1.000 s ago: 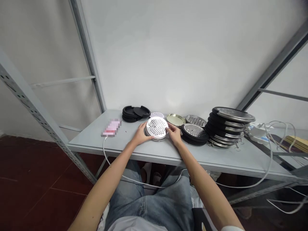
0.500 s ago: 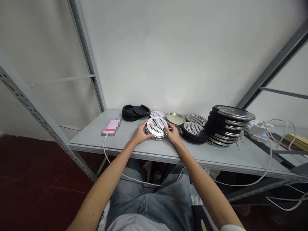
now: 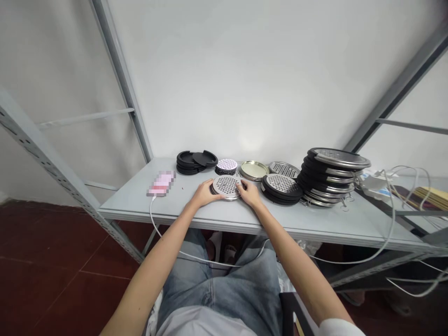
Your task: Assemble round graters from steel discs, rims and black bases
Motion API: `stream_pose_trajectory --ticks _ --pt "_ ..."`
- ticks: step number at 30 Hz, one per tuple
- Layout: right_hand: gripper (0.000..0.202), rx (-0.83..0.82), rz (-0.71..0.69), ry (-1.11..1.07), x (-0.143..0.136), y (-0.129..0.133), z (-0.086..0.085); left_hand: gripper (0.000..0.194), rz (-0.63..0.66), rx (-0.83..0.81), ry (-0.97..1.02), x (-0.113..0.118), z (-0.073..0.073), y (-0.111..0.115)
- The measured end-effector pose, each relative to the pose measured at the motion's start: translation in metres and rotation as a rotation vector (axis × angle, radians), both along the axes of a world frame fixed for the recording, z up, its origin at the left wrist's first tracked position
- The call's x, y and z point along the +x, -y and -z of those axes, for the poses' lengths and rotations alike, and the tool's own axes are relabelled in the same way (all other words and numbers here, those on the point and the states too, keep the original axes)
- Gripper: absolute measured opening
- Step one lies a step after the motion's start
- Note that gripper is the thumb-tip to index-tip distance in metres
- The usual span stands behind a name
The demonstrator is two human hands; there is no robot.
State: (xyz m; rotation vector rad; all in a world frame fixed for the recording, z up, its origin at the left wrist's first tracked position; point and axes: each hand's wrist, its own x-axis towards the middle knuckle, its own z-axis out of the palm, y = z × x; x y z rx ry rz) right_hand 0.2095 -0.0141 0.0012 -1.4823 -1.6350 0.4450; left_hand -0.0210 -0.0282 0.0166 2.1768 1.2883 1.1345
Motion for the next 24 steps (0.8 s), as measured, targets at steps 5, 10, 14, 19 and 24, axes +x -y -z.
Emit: stream_pose_trajectory --ticks 5,10,14,19,24 --pt "0.037 -0.001 -0.048 0.08 -0.001 -0.003 0.004 0.065 -0.027 -0.012 0.062 -0.001 0.0 0.0" --pt "0.034 0.022 -0.053 0.105 -0.001 -0.005 0.006 0.061 0.009 0.009 0.041 -0.001 -0.002 0.002" --pt "0.035 0.005 -0.06 0.181 -0.001 -0.005 0.006 0.061 0.017 0.023 0.021 -0.001 -0.003 0.002" --pt "0.038 -0.005 -0.038 0.117 -0.001 -0.008 0.009 0.061 0.005 0.025 -0.032 -0.002 -0.001 0.002" --pt "0.04 -0.001 -0.028 0.101 -0.002 -0.01 0.012 0.06 0.001 0.017 -0.031 -0.002 -0.001 0.003"
